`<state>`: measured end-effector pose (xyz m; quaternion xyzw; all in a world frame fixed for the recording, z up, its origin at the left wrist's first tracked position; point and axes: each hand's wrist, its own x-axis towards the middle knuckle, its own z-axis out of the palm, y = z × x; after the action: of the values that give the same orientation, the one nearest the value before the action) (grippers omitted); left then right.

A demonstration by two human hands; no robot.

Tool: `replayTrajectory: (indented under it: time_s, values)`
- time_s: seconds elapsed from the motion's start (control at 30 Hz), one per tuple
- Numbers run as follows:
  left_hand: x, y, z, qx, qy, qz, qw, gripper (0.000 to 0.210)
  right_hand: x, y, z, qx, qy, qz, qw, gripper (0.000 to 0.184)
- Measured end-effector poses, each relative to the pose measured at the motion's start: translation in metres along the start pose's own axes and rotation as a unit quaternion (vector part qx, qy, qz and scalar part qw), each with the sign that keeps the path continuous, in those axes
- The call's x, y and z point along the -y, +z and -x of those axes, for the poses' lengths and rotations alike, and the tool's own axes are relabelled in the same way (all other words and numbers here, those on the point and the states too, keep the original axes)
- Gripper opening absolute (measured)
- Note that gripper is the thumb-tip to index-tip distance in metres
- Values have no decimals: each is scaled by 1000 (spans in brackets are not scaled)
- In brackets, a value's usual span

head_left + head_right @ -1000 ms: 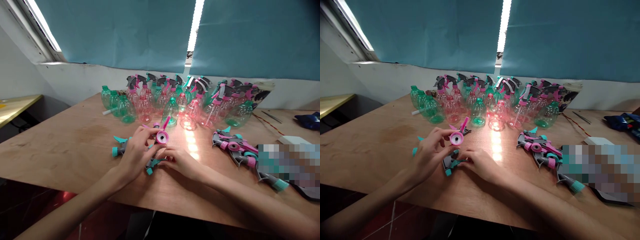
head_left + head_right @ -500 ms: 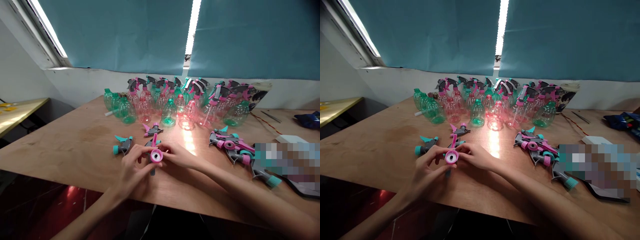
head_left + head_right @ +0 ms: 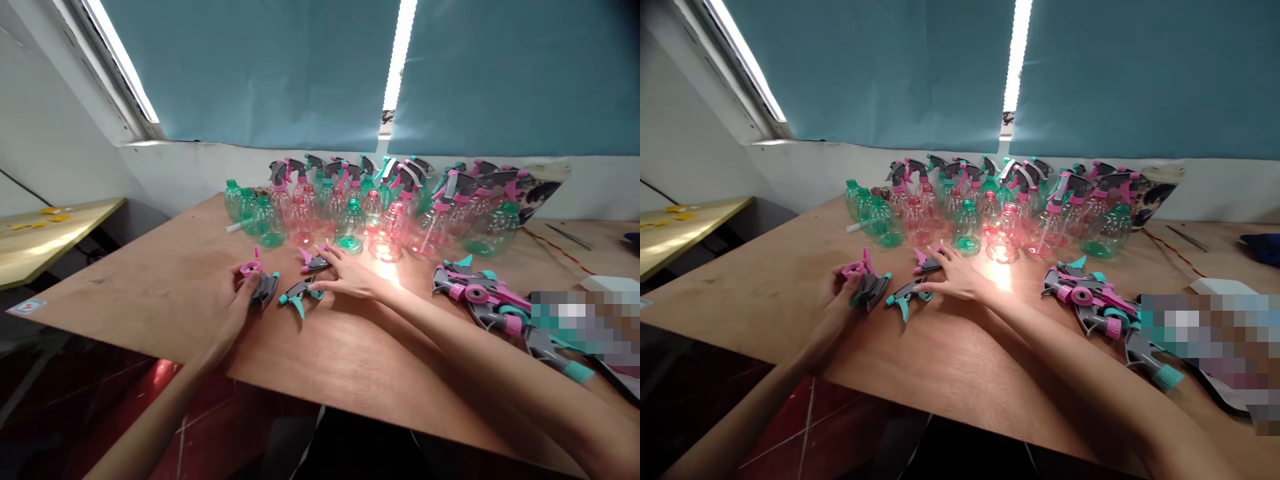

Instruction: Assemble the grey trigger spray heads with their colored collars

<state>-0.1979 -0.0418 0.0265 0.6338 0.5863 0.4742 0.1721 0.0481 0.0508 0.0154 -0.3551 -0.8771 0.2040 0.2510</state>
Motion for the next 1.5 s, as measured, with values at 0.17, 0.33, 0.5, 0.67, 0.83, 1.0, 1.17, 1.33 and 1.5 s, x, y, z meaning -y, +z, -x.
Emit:
replayTrajectory:
  time_s: [0.17, 0.33, 0.5, 0.67, 0.83, 1.0, 1.17, 1.33, 1.5]
  values:
    - [-7, 27, 2, 7, -31, 51, 998, 32, 7, 9, -4, 19, -14, 26, 999, 86]
    - [-21, 51, -5, 31, -20, 81, 996, 29, 14, 7, 19, 16, -24, 46, 999, 69]
    - [-26, 77, -8, 58, 15, 79, 995, 31, 22, 3, 49, 6, -33, 55, 998, 47]
    - [-37, 80, -9, 39, 35, 57, 997, 30, 19, -18, 51, -36, -49, 64, 996, 49]
    - [-44, 59, -1, 2, 9, 60, 998, 30, 2, -24, 26, 0, -11, 61, 998, 85]
    - [-59, 44, 43, 52, 104, 29, 993, 26, -15, -18, 21, 33, -26, 37, 998, 48]
    - [-73, 61, 77, 222, 246, 72, 941, 39, -14, -28, 44, 40, -19, -21, 999, 44]
    - [-74, 82, 61, 299, 198, 64, 931, 33, -7, -31, 57, 47, 7, -126, 991, 56]
    - [-63, 85, 36, 263, 137, -3, 955, 25, -16, -40, 58, -38, 62, -202, 977, 60]
